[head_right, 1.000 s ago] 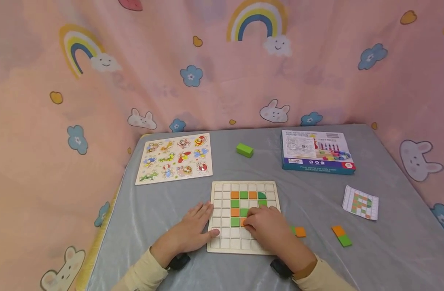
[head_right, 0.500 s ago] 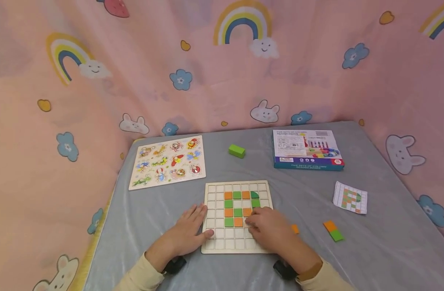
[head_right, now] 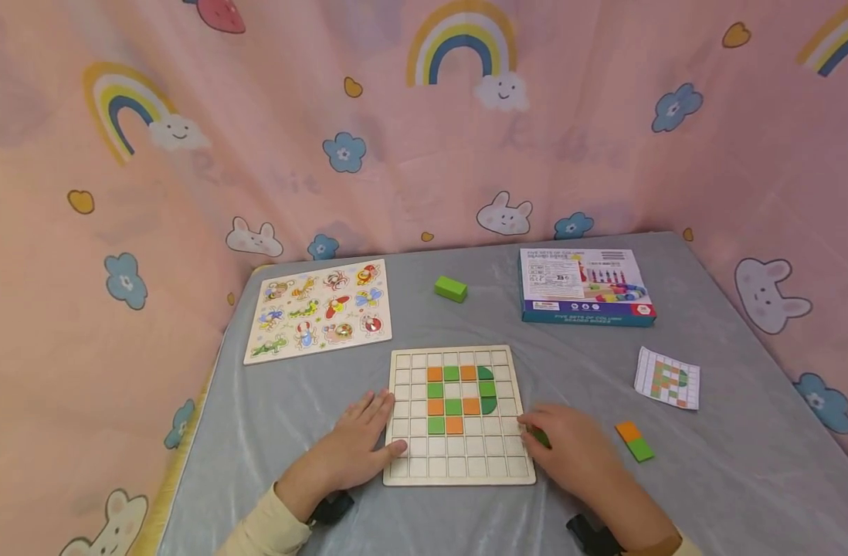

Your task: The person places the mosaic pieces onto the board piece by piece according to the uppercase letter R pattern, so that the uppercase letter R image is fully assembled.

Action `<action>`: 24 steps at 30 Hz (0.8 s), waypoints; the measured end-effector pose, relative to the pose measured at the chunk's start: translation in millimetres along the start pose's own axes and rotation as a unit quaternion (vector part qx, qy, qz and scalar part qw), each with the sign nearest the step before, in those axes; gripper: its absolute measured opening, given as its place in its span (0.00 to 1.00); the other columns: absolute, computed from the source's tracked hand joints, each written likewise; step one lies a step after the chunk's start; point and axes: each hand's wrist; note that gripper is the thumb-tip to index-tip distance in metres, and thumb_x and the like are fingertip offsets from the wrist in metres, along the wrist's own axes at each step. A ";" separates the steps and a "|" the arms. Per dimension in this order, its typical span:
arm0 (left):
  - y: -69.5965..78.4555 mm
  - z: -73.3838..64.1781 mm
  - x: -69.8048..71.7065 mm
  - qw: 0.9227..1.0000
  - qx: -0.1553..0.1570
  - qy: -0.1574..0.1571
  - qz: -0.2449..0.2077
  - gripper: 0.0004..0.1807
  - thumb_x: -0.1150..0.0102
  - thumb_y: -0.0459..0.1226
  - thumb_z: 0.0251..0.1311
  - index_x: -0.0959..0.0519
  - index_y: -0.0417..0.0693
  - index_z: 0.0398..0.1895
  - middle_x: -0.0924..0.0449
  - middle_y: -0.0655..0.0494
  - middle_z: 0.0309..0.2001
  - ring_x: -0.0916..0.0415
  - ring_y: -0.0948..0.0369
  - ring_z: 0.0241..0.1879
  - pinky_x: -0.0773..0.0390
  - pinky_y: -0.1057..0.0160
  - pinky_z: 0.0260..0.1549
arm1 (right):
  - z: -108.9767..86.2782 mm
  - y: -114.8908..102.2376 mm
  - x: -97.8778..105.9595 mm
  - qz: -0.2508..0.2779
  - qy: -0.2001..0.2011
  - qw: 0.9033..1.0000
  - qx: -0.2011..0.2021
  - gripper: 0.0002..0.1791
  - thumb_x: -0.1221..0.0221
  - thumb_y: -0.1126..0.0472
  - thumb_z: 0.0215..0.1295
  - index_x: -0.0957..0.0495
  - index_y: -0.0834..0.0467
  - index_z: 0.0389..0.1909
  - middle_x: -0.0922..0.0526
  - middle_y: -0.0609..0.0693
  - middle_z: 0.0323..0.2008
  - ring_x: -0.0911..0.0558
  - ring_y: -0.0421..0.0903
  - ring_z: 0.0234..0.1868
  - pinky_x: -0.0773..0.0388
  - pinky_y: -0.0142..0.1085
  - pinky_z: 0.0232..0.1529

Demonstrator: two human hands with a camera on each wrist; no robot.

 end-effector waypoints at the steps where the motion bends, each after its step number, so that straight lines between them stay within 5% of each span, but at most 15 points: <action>1: 0.0 0.1 0.0 1.000 0.000 0.000 0.001 0.48 0.53 0.63 0.79 0.49 0.39 0.86 0.53 0.44 0.86 0.59 0.45 0.84 0.52 0.40 0.79 | -2.2 2.7 1.1 -0.002 0.000 1.000 -0.008 0.17 0.28 0.52 0.69 0.10 0.54 0.54 0.12 0.53 0.52 0.15 0.59 0.55 0.19 0.62 0.55; 24: 1.3 -0.2 1.3 1.000 0.000 0.000 0.004 0.48 0.52 0.63 0.79 0.48 0.39 0.86 0.52 0.44 0.86 0.59 0.44 0.84 0.52 0.40 0.79 | -29.5 34.1 2.1 -0.016 0.028 0.999 -0.028 0.16 0.24 0.56 0.62 0.09 0.54 0.50 0.11 0.48 0.46 0.14 0.57 0.50 0.18 0.60 0.51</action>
Point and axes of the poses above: each hand's wrist, its own z-axis towards the middle knuckle, its own x-axis out of the back of the hand, y = z × x
